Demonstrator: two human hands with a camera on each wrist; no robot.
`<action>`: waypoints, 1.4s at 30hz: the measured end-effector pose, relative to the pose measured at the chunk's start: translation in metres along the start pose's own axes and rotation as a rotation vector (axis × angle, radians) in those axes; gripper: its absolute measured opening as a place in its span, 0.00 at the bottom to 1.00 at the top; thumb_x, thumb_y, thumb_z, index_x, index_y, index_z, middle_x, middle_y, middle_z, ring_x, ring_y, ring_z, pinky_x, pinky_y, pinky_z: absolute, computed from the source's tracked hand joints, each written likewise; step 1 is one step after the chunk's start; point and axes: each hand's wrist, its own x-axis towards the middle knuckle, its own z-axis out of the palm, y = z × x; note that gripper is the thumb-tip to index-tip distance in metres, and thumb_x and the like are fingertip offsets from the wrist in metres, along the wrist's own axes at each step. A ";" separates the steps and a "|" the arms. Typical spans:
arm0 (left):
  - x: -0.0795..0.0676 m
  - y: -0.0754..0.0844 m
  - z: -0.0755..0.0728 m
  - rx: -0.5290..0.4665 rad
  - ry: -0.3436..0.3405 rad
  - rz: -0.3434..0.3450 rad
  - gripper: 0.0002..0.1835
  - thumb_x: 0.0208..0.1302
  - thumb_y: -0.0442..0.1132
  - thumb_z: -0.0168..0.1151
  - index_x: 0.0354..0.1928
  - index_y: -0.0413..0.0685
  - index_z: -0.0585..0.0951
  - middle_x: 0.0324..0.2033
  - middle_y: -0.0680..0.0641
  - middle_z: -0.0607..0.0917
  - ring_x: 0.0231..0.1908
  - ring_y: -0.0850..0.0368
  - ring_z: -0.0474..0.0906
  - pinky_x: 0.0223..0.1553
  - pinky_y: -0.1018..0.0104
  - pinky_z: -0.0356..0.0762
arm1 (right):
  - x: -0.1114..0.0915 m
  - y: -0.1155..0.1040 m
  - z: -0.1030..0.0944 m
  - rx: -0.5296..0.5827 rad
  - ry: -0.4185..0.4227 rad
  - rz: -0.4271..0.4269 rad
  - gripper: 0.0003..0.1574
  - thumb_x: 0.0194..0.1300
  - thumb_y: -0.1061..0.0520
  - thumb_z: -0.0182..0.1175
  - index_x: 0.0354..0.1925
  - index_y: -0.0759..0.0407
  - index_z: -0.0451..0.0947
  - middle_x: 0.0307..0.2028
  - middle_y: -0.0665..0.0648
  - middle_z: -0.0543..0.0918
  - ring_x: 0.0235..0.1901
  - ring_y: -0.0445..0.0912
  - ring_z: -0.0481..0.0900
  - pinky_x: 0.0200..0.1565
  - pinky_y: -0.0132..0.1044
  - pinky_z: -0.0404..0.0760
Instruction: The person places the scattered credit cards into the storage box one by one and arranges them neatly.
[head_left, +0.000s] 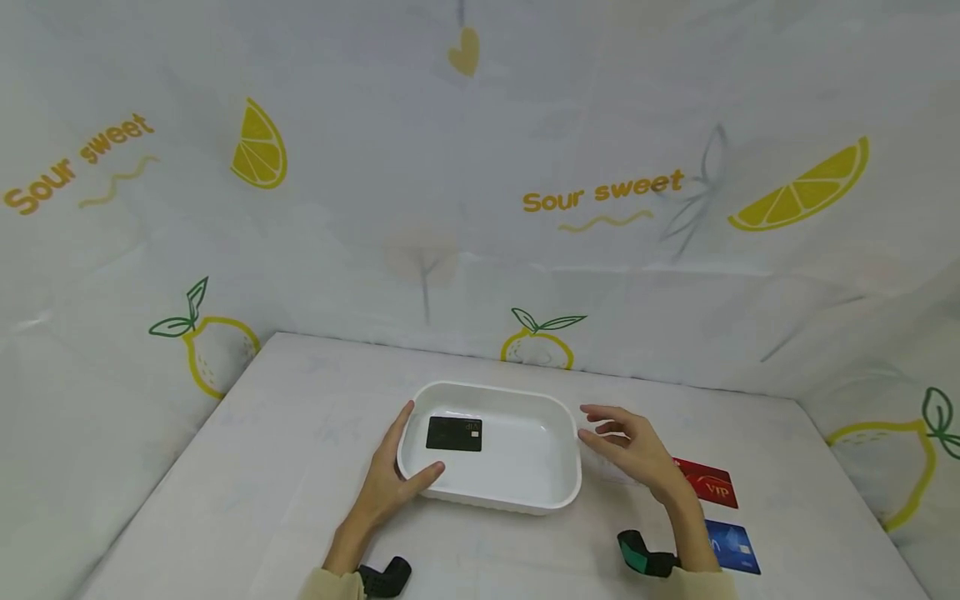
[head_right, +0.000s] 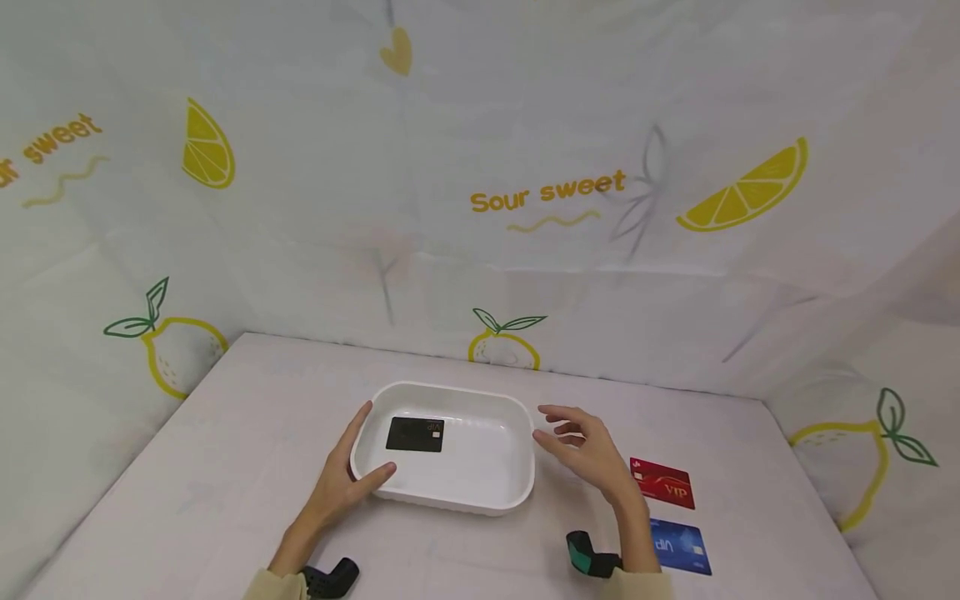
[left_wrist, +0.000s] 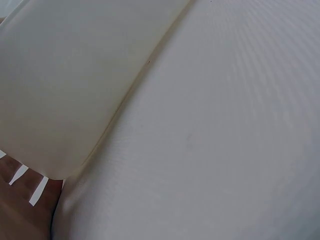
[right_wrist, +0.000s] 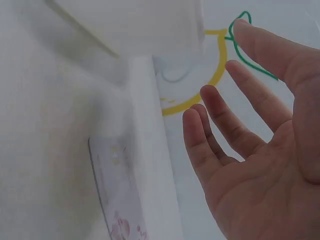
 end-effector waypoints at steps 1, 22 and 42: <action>0.000 0.000 0.000 0.000 0.000 0.001 0.54 0.53 0.41 0.75 0.80 0.43 0.57 0.75 0.37 0.67 0.70 0.37 0.70 0.67 0.54 0.73 | -0.001 0.004 -0.002 -0.010 0.001 0.010 0.32 0.69 0.49 0.66 0.66 0.59 0.76 0.62 0.66 0.79 0.58 0.57 0.80 0.59 0.50 0.84; -0.001 -0.003 0.001 -0.018 -0.005 -0.013 0.54 0.53 0.41 0.75 0.80 0.42 0.57 0.75 0.38 0.68 0.70 0.39 0.71 0.67 0.57 0.73 | -0.024 0.057 -0.038 -0.150 -0.100 0.187 0.39 0.58 0.49 0.75 0.65 0.61 0.78 0.63 0.70 0.76 0.53 0.54 0.77 0.50 0.42 0.81; 0.001 -0.001 0.000 -0.003 -0.004 0.002 0.54 0.53 0.42 0.75 0.80 0.44 0.57 0.74 0.35 0.68 0.69 0.37 0.72 0.66 0.47 0.74 | -0.021 0.062 -0.041 -0.234 -0.111 0.210 0.42 0.54 0.56 0.78 0.64 0.69 0.76 0.58 0.72 0.72 0.50 0.54 0.74 0.53 0.48 0.80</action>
